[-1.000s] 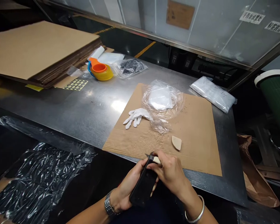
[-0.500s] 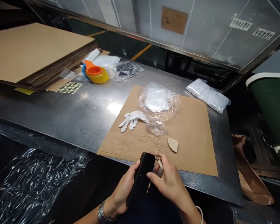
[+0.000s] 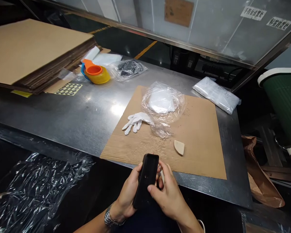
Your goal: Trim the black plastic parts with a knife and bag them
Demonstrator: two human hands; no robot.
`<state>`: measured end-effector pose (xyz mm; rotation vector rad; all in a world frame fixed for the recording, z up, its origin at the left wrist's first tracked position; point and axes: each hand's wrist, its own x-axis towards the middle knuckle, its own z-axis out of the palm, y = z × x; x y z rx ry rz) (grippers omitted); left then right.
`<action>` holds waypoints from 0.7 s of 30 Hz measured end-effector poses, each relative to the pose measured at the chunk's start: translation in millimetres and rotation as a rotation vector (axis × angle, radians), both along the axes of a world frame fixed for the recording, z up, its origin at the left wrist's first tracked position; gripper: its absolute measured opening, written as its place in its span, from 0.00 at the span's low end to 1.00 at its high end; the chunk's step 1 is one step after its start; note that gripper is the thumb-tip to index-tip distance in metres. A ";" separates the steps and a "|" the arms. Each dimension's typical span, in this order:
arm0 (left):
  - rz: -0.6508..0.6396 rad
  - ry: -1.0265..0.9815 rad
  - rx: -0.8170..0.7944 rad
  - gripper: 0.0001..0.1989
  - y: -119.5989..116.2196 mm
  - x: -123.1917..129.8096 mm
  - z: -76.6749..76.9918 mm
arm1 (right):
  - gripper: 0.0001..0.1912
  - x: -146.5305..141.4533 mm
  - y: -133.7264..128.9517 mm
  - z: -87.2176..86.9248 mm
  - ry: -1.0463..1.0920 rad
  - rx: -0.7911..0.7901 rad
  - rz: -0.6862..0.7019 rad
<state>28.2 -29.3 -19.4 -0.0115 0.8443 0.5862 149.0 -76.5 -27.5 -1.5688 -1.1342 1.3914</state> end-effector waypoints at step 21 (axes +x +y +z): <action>-0.228 0.093 0.502 0.19 3.8 -9.7 0.1 | 0.28 31.2 14.0 -4.6 0.082 0.003 -0.243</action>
